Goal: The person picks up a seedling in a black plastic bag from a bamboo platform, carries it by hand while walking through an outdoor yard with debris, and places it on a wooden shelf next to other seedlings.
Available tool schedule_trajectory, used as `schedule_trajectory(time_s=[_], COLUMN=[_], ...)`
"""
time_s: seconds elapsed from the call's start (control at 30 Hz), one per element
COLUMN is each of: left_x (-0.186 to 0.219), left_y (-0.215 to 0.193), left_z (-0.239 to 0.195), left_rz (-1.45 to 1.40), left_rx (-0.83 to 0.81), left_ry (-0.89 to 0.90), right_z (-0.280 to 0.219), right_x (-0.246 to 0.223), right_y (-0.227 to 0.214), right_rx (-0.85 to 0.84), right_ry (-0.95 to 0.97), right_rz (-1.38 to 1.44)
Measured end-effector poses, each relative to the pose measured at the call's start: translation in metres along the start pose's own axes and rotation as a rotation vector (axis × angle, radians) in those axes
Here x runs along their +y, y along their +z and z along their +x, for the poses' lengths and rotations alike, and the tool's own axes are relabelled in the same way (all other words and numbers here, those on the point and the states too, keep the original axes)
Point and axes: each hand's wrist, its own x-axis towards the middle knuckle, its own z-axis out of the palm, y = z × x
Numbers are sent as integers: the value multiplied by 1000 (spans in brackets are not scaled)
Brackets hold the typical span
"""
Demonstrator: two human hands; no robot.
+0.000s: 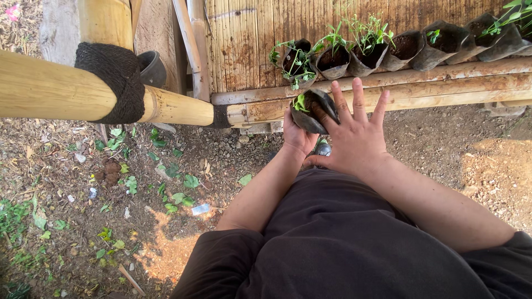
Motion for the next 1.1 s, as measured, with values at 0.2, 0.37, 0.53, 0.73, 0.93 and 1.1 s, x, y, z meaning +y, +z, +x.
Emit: schedule_trajectory(time_s=[0.2,0.37,0.53,0.73,0.93,1.1], left_x=[6,10,12,8,9,8], left_y=[10,13,19,26,25,25], left_z=[2,0,-3,-9,-8,-9], left_rz=[45,33,88,109,106,102], left_rx=[-11,-35,-56,-41,-38,-46], left_ry=[-31,-84,-80,-66,-40,-40], right_z=[-3,-4,10,31,35,35], right_x=[3,3,9,16,14,15], right_y=[-7,-15,-8,-4,-4,5], right_rx=[158,272,348,414,393,408], right_ry=[-28,-81,-81,-69,-80,-81], right_rz=[183,296,506,533,519,526])
